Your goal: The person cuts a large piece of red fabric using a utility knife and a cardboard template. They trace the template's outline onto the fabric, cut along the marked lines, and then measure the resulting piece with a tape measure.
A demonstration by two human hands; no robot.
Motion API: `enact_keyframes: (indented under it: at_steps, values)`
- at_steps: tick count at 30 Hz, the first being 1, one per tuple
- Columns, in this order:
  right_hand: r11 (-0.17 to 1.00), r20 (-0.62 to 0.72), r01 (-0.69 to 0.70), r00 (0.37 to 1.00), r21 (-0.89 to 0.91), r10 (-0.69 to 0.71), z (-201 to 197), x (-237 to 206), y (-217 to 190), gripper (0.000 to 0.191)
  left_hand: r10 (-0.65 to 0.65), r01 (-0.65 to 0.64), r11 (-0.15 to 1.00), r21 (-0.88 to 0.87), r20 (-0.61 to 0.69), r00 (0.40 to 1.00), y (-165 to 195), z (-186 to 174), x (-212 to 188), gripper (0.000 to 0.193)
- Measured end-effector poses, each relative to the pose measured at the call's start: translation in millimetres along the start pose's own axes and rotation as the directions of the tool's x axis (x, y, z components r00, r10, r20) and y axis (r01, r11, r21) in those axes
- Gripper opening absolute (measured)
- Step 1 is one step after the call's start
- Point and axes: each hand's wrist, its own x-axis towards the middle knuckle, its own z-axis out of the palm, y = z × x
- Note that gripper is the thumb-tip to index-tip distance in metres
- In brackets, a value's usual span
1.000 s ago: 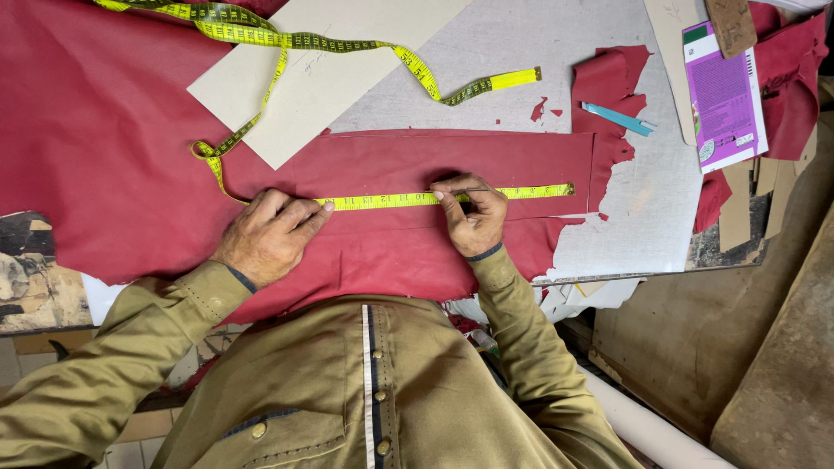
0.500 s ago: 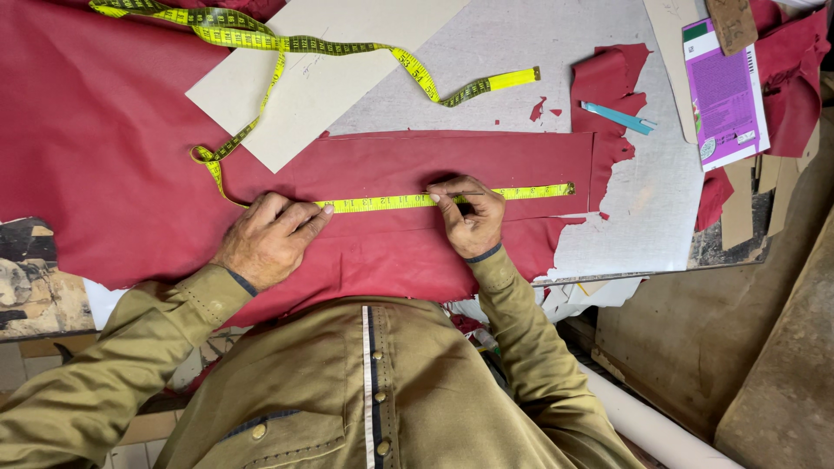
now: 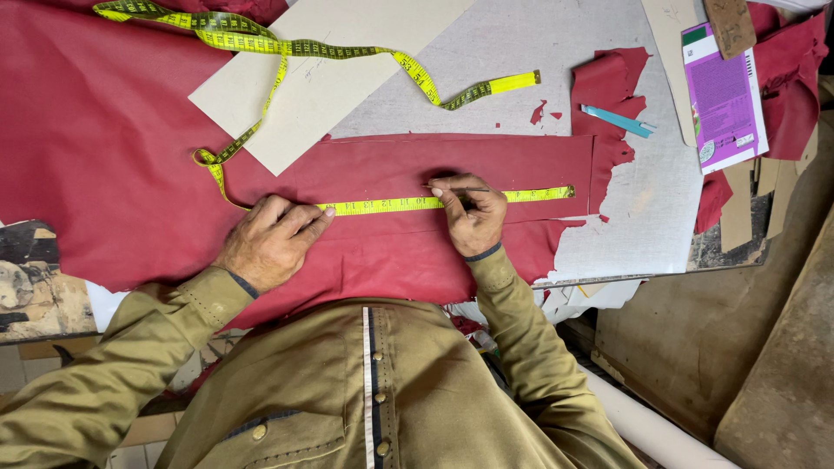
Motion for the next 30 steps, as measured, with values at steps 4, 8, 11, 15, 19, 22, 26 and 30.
enact_keyframes:
  at_steps: [4, 8, 11, 15, 19, 22, 26, 30]
  values:
    - [1.0, -0.005, -0.004, 1.0, 0.009, 0.005, 1, 0, -1, 0.009, 0.007, -0.007, 1.0, 0.003, -0.009, 1.0, 0, -1, 0, 0.033]
    - [0.996, 0.018, 0.056, 0.998, -0.064, -0.055, 2, 0, 2, 0.01, 0.01, -0.01, 1.0, 0.001, -0.009, 1.0, -1, 0, 1, 0.034]
    - [0.997, 0.0, 0.035, 0.999, -0.064, -0.035, 2, 0, 6, 0.011, 0.005, -0.005, 1.0, -0.007, 0.005, 1.0, -1, 0, 1, 0.033]
    - [0.967, -0.144, -0.071, 0.984, 0.246, 0.108, -21, -3, -1, 0.01, 0.004, -0.004, 1.0, -0.025, 0.001, 1.0, 1, 0, -1, 0.032]
    - [0.999, -0.252, 0.031, 0.967, -0.018, -0.034, -70, -13, -25, 0.018, -0.018, 0.018, 0.999, -0.03, -0.003, 1.0, 4, 0, -4, 0.034]
    - [0.709, 0.006, 0.145, 0.981, -0.69, -0.194, -101, -19, -34, 0.028, -0.015, 0.014, 0.999, -0.029, -0.009, 1.0, 6, -1, -3, 0.043]
    - [0.491, 0.186, 0.288, 0.951, -0.822, -0.247, -118, -22, -26, 0.028, -0.003, 0.012, 0.986, 0.165, -0.052, 0.999, 6, -12, -6, 0.046]
    - [0.497, 0.192, 0.303, 0.946, -0.813, -0.262, -128, -27, -24, 0.014, -0.144, 0.187, 0.947, 0.26, -0.174, 0.974, 5, -34, -8, 0.023]
